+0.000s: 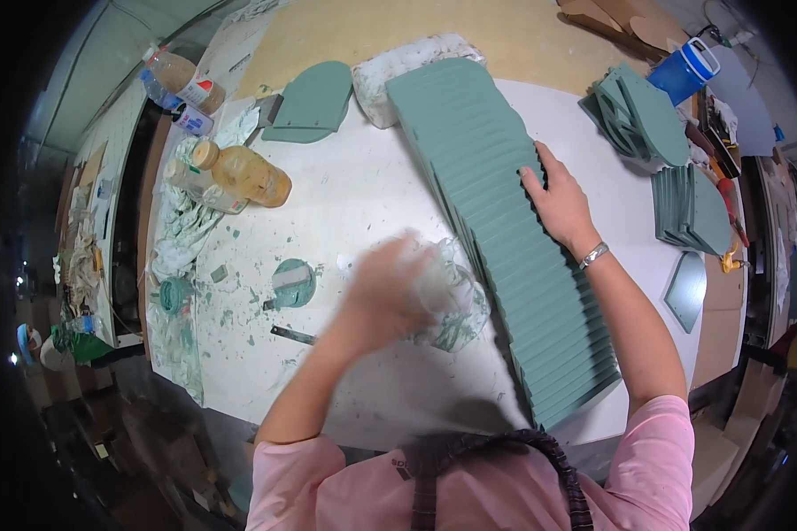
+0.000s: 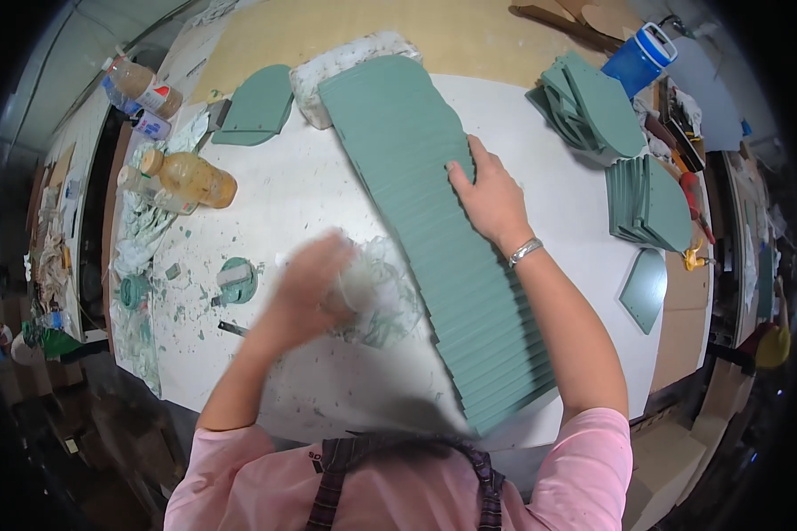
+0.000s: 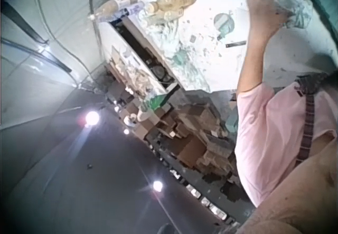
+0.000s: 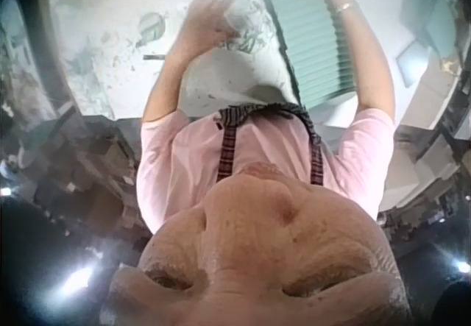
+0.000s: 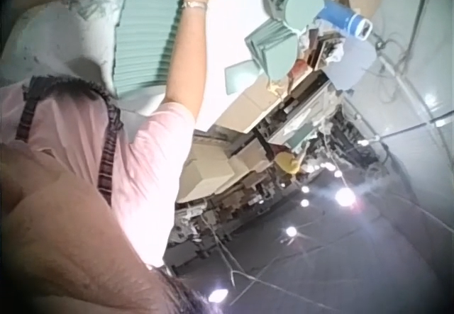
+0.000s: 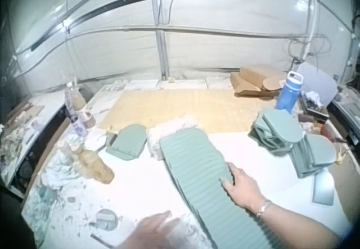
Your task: The person wipes and cleans green foam parts at a workshop table. The person uses a cloth to wipe down the stacked foam objects, occasionally handling individual pieces to clean their edges and surfaces before placing them back into a stack.
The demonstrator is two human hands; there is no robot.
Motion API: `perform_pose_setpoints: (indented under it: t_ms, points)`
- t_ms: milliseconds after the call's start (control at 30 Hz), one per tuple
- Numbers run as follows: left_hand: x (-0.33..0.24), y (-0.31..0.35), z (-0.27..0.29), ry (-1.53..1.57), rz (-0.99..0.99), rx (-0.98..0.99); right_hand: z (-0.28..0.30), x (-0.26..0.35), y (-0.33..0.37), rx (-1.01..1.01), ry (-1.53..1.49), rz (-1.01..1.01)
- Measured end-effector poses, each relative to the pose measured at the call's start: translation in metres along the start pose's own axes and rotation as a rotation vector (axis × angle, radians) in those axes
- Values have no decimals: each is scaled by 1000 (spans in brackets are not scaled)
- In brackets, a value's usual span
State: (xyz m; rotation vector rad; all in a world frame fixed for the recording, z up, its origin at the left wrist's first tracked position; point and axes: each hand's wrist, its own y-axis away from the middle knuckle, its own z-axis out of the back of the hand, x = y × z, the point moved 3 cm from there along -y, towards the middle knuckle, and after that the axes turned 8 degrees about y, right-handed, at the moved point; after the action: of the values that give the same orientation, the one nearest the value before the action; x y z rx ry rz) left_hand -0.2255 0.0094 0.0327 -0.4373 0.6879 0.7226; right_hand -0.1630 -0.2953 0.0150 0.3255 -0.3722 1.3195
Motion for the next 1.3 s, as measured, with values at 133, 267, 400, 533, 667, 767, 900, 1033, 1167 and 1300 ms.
perform_pose_setpoints:
  t_ms: [133, 267, 400, 533, 667, 767, 900, 1033, 1167, 1300]
  points:
    - [17, -28, -35, -123, 52, 364, -3, 2, 0, -20, 0, 24]
    - [11, -119, 60, 195, -120, -443, 7, -3, 2, 22, -1, -29]
    - [4, -249, 90, 14, -245, -497, 6, -1, 0, -2, 0, -20]
    - [72, -313, 43, -343, -204, -304, 3, 6, -2, 77, -2, -41]
    - [85, -281, 44, -315, -102, -270, 11, -4, -3, 17, -26, -35]
    - [117, -241, 64, -217, -83, -370, 3, 4, -5, -21, -52, 27]
    - [138, -184, 72, -120, -120, -661, 1, 7, -3, 107, -186, -86]
    - [114, -112, 78, 408, 282, -703, -13, -9, -6, 87, -249, 13]
    - [5, -16, 45, 1386, 222, -787, -33, -15, -12, 126, -295, 18]
    - [-66, 18, -59, 1081, 288, -571, -46, -147, -108, -177, -134, 663]
